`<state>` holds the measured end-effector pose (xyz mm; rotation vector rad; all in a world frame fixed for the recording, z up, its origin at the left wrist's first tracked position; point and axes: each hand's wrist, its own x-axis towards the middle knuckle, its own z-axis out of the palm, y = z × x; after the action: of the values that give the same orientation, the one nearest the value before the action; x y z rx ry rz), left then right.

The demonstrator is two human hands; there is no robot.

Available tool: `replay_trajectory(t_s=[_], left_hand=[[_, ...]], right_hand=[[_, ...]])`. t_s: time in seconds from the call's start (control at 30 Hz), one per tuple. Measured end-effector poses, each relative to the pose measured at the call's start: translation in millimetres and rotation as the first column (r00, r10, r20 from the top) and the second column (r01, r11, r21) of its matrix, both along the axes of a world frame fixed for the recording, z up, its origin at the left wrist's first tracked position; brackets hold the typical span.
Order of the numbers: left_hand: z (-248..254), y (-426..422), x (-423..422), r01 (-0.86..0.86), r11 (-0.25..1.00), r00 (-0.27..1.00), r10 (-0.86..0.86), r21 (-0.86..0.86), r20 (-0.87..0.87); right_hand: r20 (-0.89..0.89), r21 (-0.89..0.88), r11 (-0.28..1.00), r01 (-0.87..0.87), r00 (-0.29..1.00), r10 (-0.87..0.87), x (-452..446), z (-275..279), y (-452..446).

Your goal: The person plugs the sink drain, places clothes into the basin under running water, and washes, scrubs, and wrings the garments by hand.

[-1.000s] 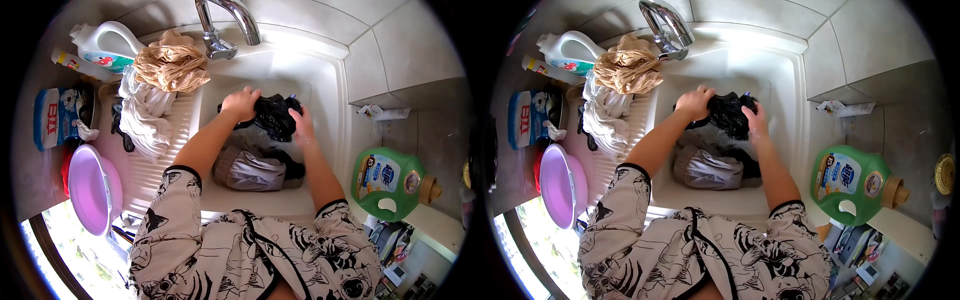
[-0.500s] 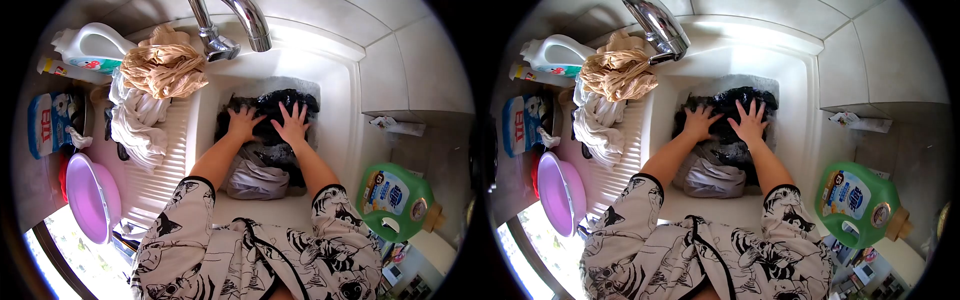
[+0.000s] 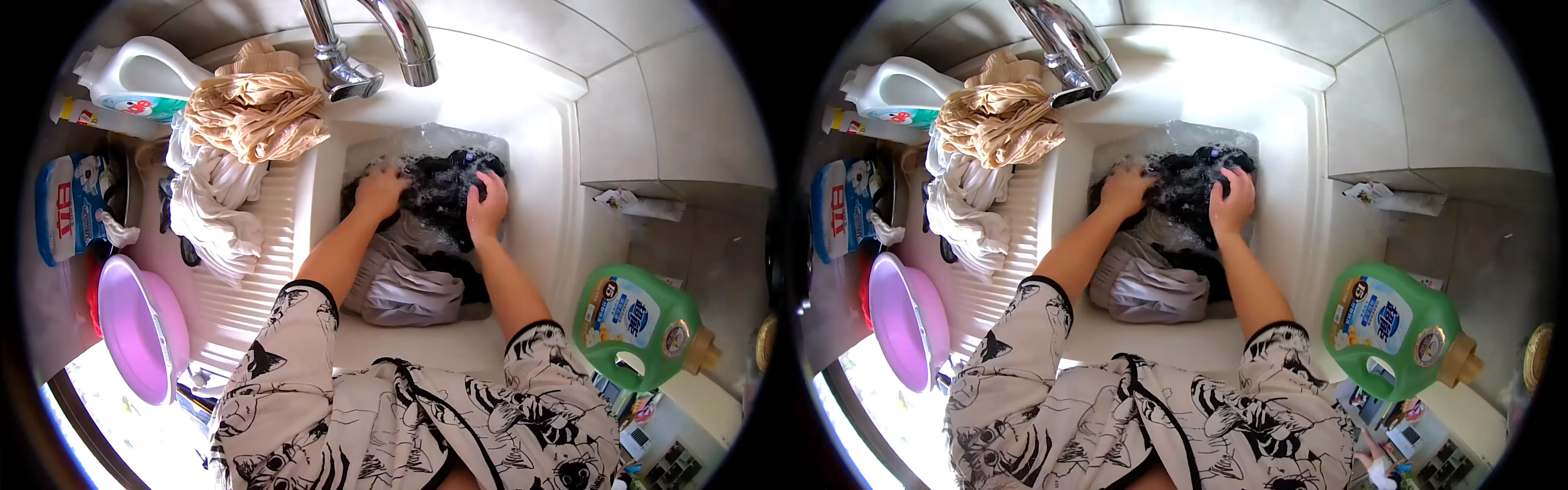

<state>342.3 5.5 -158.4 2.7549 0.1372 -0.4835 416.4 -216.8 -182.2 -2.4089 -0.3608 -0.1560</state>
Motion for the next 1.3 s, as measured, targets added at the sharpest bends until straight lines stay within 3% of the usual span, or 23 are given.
replay_trajectory(t_s=[0.03, 0.07, 0.1, 0.13, 0.17, 0.2, 0.27, 0.3, 0.37, 0.5, 0.63, 0.77, 0.9, 0.93, 0.97, 1.03, 1.07, 1.1, 1.17, 1.2, 1.23, 1.27, 1.3], left_hand=[[-8, 0, 3, -0.265, 0.954, 0.963, 0.269, -0.139, 0.014], [-17, -8, 11, -0.509, 0.843, 0.859, 0.511, -0.176, -0.033], [-12, -18, 13, -0.508, 0.842, 0.859, 0.512, -0.178, -0.031], [0, -25, 17, -0.410, 0.872, 0.906, 0.424, -0.267, -0.009], [12, -30, 20, -0.306, 0.888, 0.942, 0.334, -0.344, 0.024], [37, -39, 17, -0.159, 0.925, 0.980, 0.191, -0.345, 0.060], [105, -62, 4, 0.099, 0.947, 0.994, -0.078, -0.307, 0.079], [133, -71, 0, 0.214, 0.938, 0.977, -0.203, -0.275, 0.066], [158, -86, -9, 0.372, 0.908, 0.928, -0.361, -0.193, 0.092], [170, -113, -14, 0.546, 0.820, 0.838, -0.530, -0.173, 0.130], [152, -123, -7, 0.462, 0.812, 0.884, -0.390, -0.356, 0.256], [130, -118, 4, 0.307, 0.853, 0.880, -0.085, -0.422, 0.468], [124, -94, 25, 0.157, 0.867, 0.893, 0.079, -0.473, 0.443], [125, -87, 27, 0.091, 0.891, 0.904, 0.113, -0.444, 0.412], [126, -77, 27, 0.024, 0.911, 0.912, 0.149, -0.412, 0.382], [113, -41, 30, -0.110, 0.946, 0.974, 0.164, -0.304, 0.159], [97, -27, 25, -0.097, 0.973, 0.987, 0.122, -0.208, 0.108], [81, -15, 19, -0.074, 0.991, 0.995, 0.080, -0.108, 0.052], [61, 0, 5, -0.090, 0.995, 0.995, 0.087, -0.051, -0.051], [54, 2, -1, -0.111, 0.994, 0.983, 0.112, 0.011, -0.146], [48, 1, -4, -0.115, 0.993, 0.982, 0.115, 0.009, -0.149], [43, -2, -9, -0.025, 0.992, 0.993, 0.039, 0.127, -0.107], [39, -6, -12, 0.063, 0.967, 0.996, -0.045, 0.245, -0.077]], right_hand=[[0.006, -0.001, 1.000, 0.006, 1.000, -0.006, -10, -3, 1], [-0.189, 0.187, 0.965, 0.183, 0.971, -0.148, -22, -8, 6], [-0.398, 0.330, 0.867, 0.374, 0.888, -0.232, -34, -9, 13], [-0.766, 0.338, 0.708, 0.621, 0.618, -0.176, -40, 23, 27], [-0.762, 0.352, 0.709, 0.611, 0.627, -0.162, -37, 26, 32], [-0.825, 0.525, 0.487, 0.698, 0.558, 0.091, -38, 26, 36], [-0.577, 0.585, 0.047, 0.809, 0.375, 0.725, -30, 9, 28], [-0.328, 0.670, 0.026, 0.742, 0.265, 0.907, -24, 24, 19], [-0.325, 0.906, 0.040, 0.422, 0.630, 0.706, -44, 87, 29], [-0.468, 0.872, 0.163, 0.462, 0.685, 0.558, -54, 96, 18], [-0.513, 0.838, 0.138, 0.528, 0.677, 0.528, -58, 88, 12], [-0.389, 0.849, -0.042, 0.526, 0.677, 0.625, -46, 60, 22], [0.142, 0.840, -0.418, 0.346, 0.602, 0.785, -24, -16, 30], [-0.155, 0.753, -0.193, 0.629, 0.454, 0.878, -35, 45, 30], [-0.463, 0.640, -0.068, 0.766, 0.454, 0.761, -35, 32, 21], [-0.697, 0.658, 0.186, 0.730, 0.496, 0.518, -41, 75, 13], [-0.736, 0.676, 0.345, 0.652, 0.568, 0.368, -40, 97, 11], [-0.738, 0.674, 0.340, 0.656, 0.569, 0.362, -32, 87, 4], [-0.628, 0.715, 0.596, 0.366, 0.711, 0.317, -12, 59, -17], [-0.632, 0.712, 0.596, 0.370, 0.709, 0.314, -7, 60, -23], [-0.476, 0.305, 0.952, 0.019, 0.869, 0.136, -2, 66, -25], [-0.210, -0.308, 0.934, -0.183, 0.970, 0.121, 2, 70, -24], [-0.216, -0.310, 0.932, -0.188, 0.968, 0.124, 6, 71, -16]])
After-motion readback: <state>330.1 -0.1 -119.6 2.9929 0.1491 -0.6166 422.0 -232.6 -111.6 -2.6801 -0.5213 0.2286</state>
